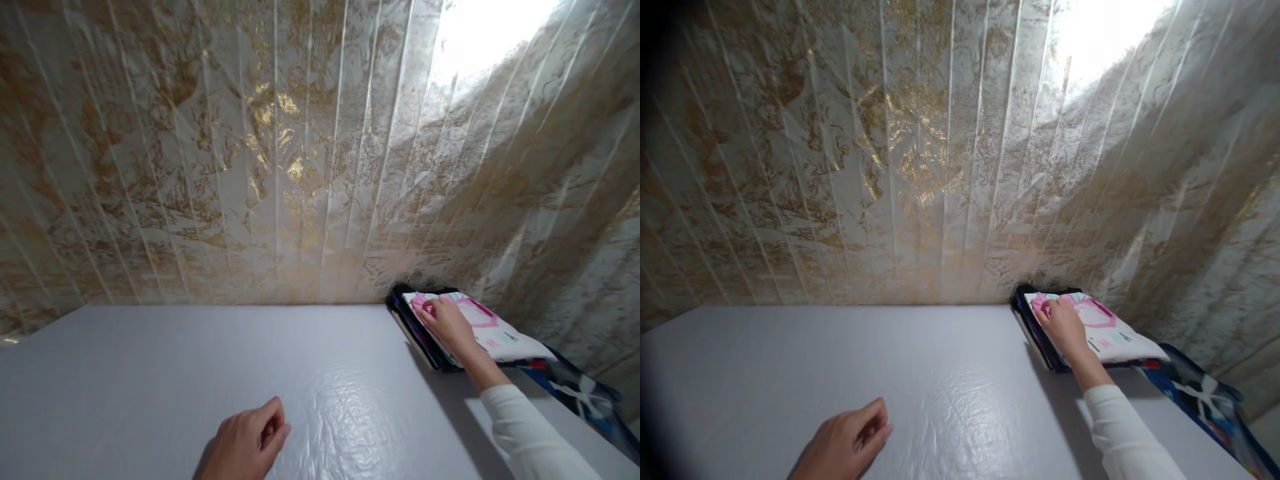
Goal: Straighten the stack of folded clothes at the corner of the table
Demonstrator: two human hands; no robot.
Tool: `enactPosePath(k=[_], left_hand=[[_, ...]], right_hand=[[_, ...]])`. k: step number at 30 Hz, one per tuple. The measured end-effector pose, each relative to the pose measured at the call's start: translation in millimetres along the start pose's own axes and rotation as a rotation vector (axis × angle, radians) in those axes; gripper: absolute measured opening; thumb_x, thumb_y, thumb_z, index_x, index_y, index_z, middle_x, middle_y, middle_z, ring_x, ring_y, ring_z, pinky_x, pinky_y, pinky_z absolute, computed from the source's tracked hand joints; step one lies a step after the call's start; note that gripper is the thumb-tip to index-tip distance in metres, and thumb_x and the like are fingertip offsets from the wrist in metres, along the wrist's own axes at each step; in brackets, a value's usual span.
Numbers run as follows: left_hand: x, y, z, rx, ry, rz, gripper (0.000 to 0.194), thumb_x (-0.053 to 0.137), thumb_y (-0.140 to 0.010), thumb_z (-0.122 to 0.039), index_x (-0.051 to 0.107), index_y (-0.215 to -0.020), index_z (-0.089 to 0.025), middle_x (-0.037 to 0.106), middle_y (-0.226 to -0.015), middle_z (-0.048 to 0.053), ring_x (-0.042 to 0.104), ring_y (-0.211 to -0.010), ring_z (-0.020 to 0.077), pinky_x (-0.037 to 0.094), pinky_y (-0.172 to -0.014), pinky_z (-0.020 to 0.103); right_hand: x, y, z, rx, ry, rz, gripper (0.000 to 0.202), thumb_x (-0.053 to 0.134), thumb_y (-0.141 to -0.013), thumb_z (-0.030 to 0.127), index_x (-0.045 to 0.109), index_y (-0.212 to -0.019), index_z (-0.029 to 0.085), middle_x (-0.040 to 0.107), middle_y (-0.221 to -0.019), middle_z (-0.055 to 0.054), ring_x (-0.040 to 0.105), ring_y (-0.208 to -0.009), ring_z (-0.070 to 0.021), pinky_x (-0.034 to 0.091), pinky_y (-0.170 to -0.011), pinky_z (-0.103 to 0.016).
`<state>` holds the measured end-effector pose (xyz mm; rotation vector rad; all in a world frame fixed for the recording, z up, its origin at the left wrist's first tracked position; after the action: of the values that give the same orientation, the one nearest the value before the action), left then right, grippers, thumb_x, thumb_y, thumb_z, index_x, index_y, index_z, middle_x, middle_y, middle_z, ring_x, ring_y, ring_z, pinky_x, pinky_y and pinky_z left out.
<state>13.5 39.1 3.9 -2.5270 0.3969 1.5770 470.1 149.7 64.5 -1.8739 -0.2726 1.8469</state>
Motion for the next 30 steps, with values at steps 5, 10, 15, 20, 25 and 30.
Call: enactPosePath(k=[5, 10, 15, 20, 25, 30], left_hand=[[1.9, 0, 2, 0.009, -0.002, 0.006, 0.015, 0.052, -0.091, -0.022, 0.053, -0.076, -0.024, 0.065, -0.068, -0.008, 0.063, -0.066, 0.0117, 0.033, -0.061, 0.021], [2.9, 0, 3, 0.017, 0.024, 0.006, 0.014, 0.052, -0.09, -0.023, 0.053, -0.076, -0.024, 0.065, -0.067, -0.008, 0.063, -0.065, 0.0115, 0.032, -0.06, 0.02], [2.0, 0, 2, 0.002, 0.036, 0.0, 0.013, 0.053, -0.089, -0.022, 0.054, -0.076, -0.024, 0.065, -0.067, -0.008, 0.063, -0.065, 0.0118, 0.031, -0.06, 0.021], [0.7, 0, 2, 0.026, 0.069, -0.028, 0.013, 0.054, -0.089, -0.023, 0.054, -0.076, -0.024, 0.064, -0.067, -0.008, 0.062, -0.065, 0.0115, 0.032, -0.061, 0.021], [0.7, 1, 3, 0.03, 0.082, -0.031, 0.013, 0.054, -0.089, -0.024, 0.054, -0.076, -0.024, 0.064, -0.067, -0.008, 0.061, -0.064, 0.0112, 0.032, -0.061, 0.021], [-2.2, 4, -1, 0.022, 0.077, -0.032, 0.013, 0.054, -0.089, -0.023, 0.056, -0.076, -0.024, 0.064, -0.067, -0.008, 0.061, -0.064, 0.0114, 0.032, -0.061, 0.021]], right_hand=[[2, -17, 22, 0.173, 0.064, 0.111, 0.032, 0.048, -0.089, 0.039, 0.066, -0.1, 0.015, 0.073, -0.1, -0.017, 0.067, -0.086, -0.028, 0.042, -0.065, -0.033], [7, -29, 22, 0.171, 0.019, 0.113, 0.029, 0.044, -0.09, 0.03, 0.069, -0.097, 0.018, 0.075, -0.094, -0.016, 0.068, -0.084, -0.0259, 0.039, -0.062, -0.031], [11, -34, 18, 0.116, -0.092, 0.114, 0.029, 0.046, -0.089, 0.033, 0.071, -0.093, 0.018, 0.075, -0.093, -0.015, 0.068, -0.084, -0.0258, 0.042, -0.063, -0.031], [6, -32, 19, -0.023, -0.284, 0.165, 0.022, 0.049, -0.08, 0.023, 0.071, -0.084, 0.02, 0.077, -0.093, -0.006, 0.069, -0.088, -0.0198, 0.049, -0.077, -0.026], [-20, -15, -4, -0.038, -0.444, 0.088, 0.036, 0.043, -0.085, 0.036, 0.07, -0.103, 0.02, 0.074, -0.112, -0.01, 0.068, -0.104, -0.0242, 0.05, -0.092, -0.035], [-19, 33, -31, -0.131, -0.249, 0.142, 0.041, 0.047, -0.082, 0.041, 0.068, -0.109, 0.018, 0.072, -0.117, -0.015, 0.067, -0.11, -0.0298, 0.05, -0.097, -0.041]])
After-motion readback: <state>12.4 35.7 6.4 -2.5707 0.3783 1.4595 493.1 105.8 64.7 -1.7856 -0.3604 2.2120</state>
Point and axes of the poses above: each hand's wrist, its own y-axis away from the middle knuckle, its own x-axis out of the palm, z = x × y, the point moved 3 cm from there along -y, towards the middle knuckle
